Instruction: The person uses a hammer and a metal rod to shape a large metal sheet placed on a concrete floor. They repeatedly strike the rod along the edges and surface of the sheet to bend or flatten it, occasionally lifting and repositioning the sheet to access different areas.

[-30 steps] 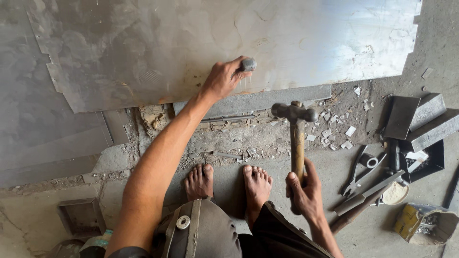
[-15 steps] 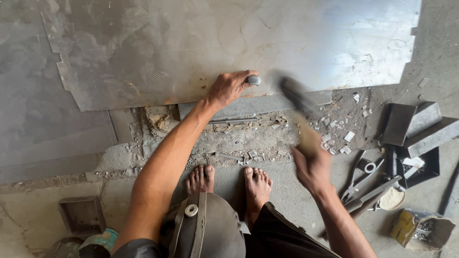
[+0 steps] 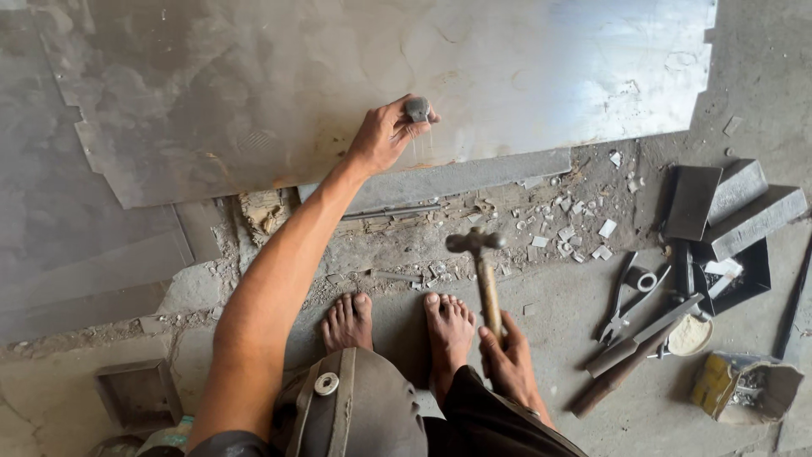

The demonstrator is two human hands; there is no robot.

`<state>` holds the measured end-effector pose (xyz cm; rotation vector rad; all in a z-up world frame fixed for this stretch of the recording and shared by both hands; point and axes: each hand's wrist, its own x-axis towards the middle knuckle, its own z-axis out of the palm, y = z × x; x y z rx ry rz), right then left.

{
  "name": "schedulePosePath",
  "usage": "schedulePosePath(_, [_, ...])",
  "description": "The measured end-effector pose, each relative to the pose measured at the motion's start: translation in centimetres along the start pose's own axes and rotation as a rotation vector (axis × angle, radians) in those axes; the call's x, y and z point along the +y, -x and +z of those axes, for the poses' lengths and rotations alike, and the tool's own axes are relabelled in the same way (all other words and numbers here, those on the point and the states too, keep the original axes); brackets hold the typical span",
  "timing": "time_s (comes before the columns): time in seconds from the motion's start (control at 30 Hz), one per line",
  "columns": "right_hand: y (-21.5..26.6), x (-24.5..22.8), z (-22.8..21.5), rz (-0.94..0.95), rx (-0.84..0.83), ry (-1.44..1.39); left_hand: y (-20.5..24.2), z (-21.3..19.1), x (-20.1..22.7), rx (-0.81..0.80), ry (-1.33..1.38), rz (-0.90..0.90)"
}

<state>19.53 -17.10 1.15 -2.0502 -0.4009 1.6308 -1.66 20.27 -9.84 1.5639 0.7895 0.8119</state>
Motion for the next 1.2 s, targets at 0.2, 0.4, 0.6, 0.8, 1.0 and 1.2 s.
schedulePosePath(0.2, [-0.5, -5.4, -1.9, -0.156, 0.088, 0.142, 0.0, 0.1, 0.3, 0.003, -0.062, -0.024])
schedulePosePath(0.4, [-0.2, -11.2, -3.2, -0.373, 0.095, 0.239, -0.2, 0.7, -1.6, -0.004, -0.199, -0.002])
schedulePosePath(0.6, [1.4, -17.9, -4.6, -1.172, -0.314, -0.102, 0.2, 1.5, -1.7, -0.053, -0.423, -0.053])
schedulePosePath(0.8, [-0.1, -18.7, -3.2, -1.186, 0.022, 0.197, 0.6, 2.1, -1.4, -0.013, -0.481, 0.075])
schedulePosePath(1.0, [-4.7, -17.6, 0.6, -0.489, 0.004, 0.679, 0.7, 1.3, -0.6, 0.059, -0.328, -0.082])
schedulePosePath(1.2, [-3.1, -15.7, -0.3, -0.421, 0.081, 0.280, 0.4, 1.0, -2.1, 0.081, -0.158, 0.057])
